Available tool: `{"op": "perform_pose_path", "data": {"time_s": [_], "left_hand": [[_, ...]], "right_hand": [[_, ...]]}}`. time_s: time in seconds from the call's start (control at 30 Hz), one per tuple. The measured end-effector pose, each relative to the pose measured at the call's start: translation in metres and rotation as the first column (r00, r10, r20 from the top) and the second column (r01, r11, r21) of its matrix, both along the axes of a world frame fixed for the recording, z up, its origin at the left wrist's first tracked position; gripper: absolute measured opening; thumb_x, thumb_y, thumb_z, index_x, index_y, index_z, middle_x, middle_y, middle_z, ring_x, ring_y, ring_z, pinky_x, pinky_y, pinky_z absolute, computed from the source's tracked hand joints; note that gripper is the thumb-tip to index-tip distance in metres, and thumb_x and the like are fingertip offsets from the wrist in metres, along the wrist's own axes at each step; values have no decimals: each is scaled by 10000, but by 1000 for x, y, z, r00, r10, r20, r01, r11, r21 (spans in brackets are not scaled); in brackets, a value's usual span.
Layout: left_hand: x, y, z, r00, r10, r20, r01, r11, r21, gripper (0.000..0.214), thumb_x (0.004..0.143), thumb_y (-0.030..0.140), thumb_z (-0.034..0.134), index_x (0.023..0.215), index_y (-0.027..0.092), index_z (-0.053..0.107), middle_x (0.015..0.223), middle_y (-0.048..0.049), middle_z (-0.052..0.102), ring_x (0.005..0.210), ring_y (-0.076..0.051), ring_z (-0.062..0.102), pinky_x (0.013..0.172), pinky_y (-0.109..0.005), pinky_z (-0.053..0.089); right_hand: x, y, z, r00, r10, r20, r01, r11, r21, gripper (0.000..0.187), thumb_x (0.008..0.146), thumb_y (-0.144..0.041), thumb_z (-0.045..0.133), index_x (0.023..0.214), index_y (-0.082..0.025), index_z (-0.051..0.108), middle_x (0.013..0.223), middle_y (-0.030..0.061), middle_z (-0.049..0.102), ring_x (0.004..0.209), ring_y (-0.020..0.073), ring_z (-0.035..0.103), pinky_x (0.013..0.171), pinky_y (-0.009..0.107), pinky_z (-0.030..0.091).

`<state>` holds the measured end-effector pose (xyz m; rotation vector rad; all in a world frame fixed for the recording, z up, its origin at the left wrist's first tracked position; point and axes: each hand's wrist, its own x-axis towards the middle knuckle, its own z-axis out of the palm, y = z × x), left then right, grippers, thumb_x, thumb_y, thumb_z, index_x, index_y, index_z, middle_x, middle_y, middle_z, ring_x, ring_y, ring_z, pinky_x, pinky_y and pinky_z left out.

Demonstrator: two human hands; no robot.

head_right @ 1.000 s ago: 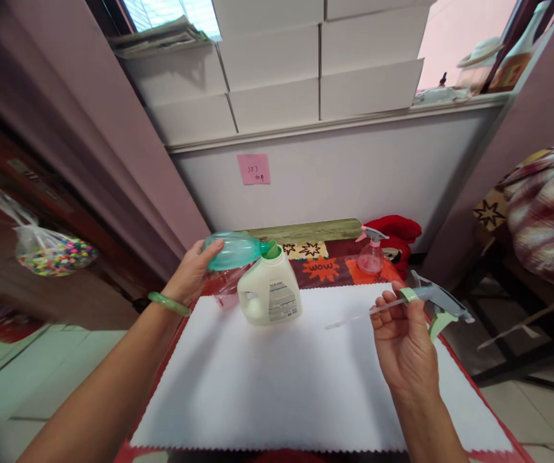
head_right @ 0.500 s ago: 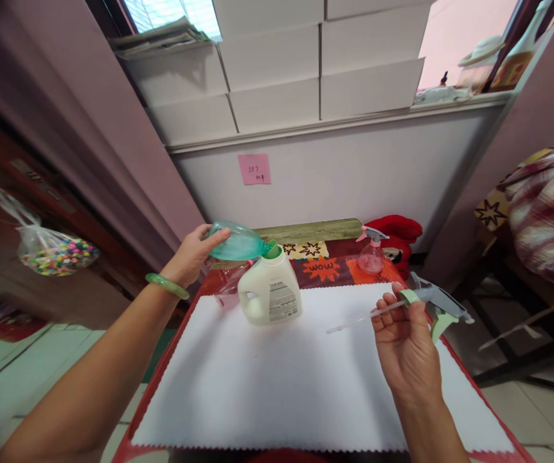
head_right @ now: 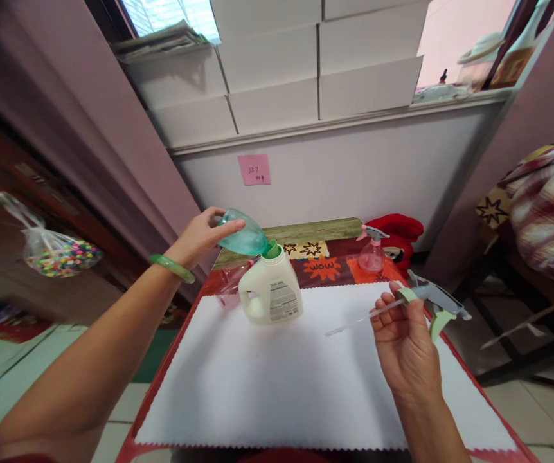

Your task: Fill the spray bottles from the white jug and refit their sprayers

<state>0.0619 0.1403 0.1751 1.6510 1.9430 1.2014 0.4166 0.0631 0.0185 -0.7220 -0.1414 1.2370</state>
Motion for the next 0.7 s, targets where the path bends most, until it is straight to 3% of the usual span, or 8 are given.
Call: {"op": "perform_pose_path", "data": {"time_s": [0.1,0.33,0.7], "left_hand": [[7,0,12,980,-46,-195,33,997,-70,762,694,796,798,1161,203,694,1137,-96,751,1013,-283,690,777,-344,494],[30,0,37,900,-46,-433,-19,989,-144,839,726,830,732,1263,189,665,1217,-130,737,1083,-325,679,826,-374,474],[51,7,51,794,-112,-598,10,985,-171,827,735,840,697,1235,182,671,1133,-164,742,1046,-365,690,789,-394,456]], "right_hand": [[1,0,-1,1000,7,-5,-7,1000,7,370,946,-517,793,1083,-174,814,891,-5,788,765,79,751,752,161,659],[0,-1,-2,999,33,9,-34,999,31,401,920,-528,817,1099,-169,811,892,-6,786,765,80,753,769,158,655],[-1,-3,-2,999,44,17,-45,999,22,419,900,-541,830,1107,-177,813,904,-6,788,771,80,752,763,157,651]]}}
